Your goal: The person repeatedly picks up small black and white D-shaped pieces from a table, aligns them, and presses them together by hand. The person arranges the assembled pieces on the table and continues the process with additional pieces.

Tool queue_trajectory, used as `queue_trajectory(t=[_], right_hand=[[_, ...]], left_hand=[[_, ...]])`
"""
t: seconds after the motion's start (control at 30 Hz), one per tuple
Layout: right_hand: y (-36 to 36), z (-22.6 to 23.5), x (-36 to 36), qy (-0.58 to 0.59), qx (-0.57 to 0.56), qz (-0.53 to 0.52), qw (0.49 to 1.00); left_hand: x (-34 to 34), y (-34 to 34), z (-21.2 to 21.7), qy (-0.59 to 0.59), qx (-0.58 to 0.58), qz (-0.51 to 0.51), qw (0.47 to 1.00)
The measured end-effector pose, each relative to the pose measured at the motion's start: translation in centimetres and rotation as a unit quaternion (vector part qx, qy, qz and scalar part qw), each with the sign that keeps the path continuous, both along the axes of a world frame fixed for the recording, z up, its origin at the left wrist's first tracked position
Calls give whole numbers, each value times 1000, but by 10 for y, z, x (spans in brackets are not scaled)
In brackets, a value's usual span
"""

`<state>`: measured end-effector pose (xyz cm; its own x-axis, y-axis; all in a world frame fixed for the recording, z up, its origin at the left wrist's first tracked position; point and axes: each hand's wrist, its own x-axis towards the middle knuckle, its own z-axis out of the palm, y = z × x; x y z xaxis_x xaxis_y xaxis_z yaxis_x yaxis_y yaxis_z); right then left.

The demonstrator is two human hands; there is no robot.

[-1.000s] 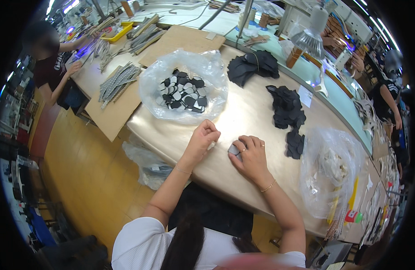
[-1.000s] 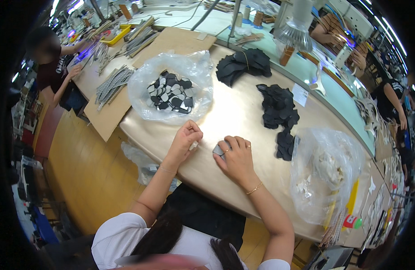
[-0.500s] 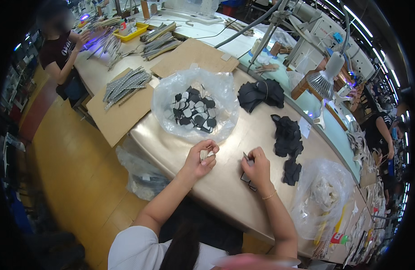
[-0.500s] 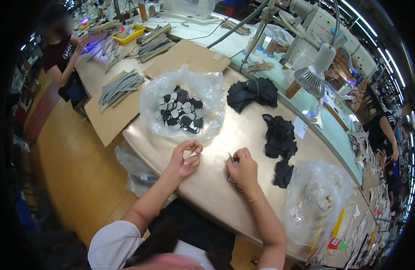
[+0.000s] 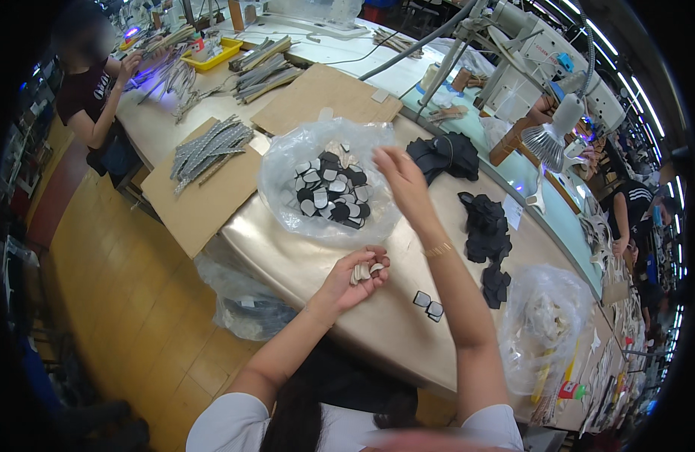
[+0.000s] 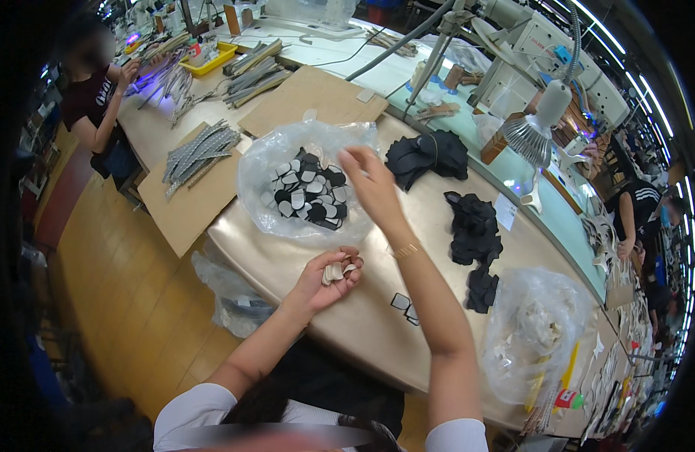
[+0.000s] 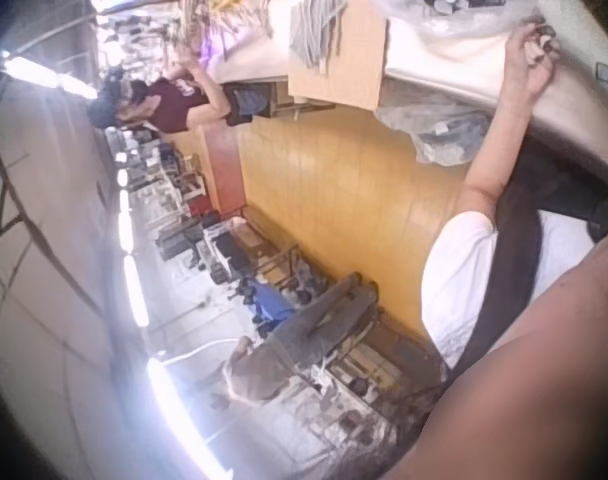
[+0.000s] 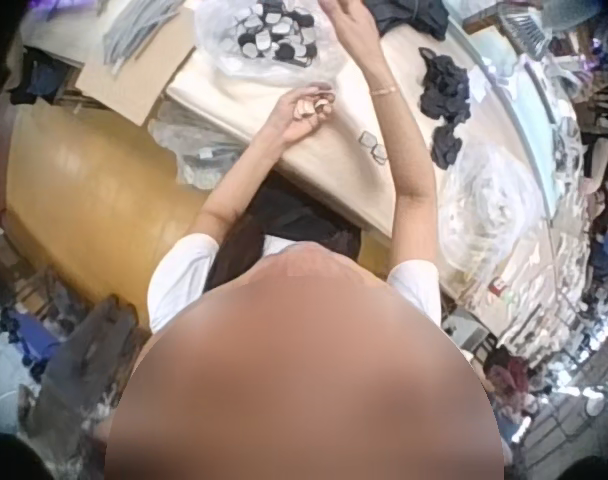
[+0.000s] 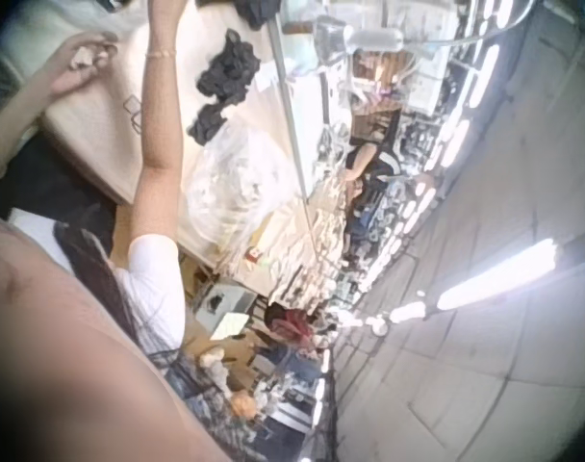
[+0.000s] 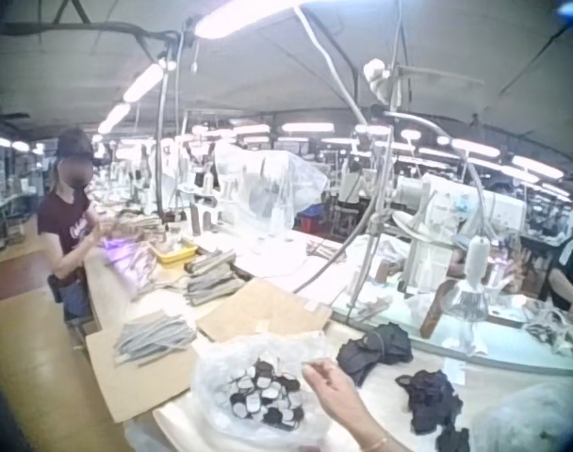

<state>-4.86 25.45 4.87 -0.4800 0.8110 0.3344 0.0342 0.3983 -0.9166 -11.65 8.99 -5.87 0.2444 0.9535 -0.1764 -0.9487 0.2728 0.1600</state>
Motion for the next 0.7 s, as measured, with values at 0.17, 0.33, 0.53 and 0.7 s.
queue_trajectory(t=[0.17, 0.33, 0.53, 0.7], right_hand=[[-90, -31, 160, -271, 124, -46, 953], [-186, -66, 238, -401, 187, -124, 888], [-184, -78, 186, -470, 199, -150, 847], [-151, -75, 161, -406, 220, -149, 874]], left_hand=[[-3, 1, -2, -10, -8, -6, 1000], [-2, -1, -2, -2, -9, 10, 1000], [-5, 0, 3, -7, 11, 4, 1000], [-5, 1, 9, -37, -3, -2, 999]])
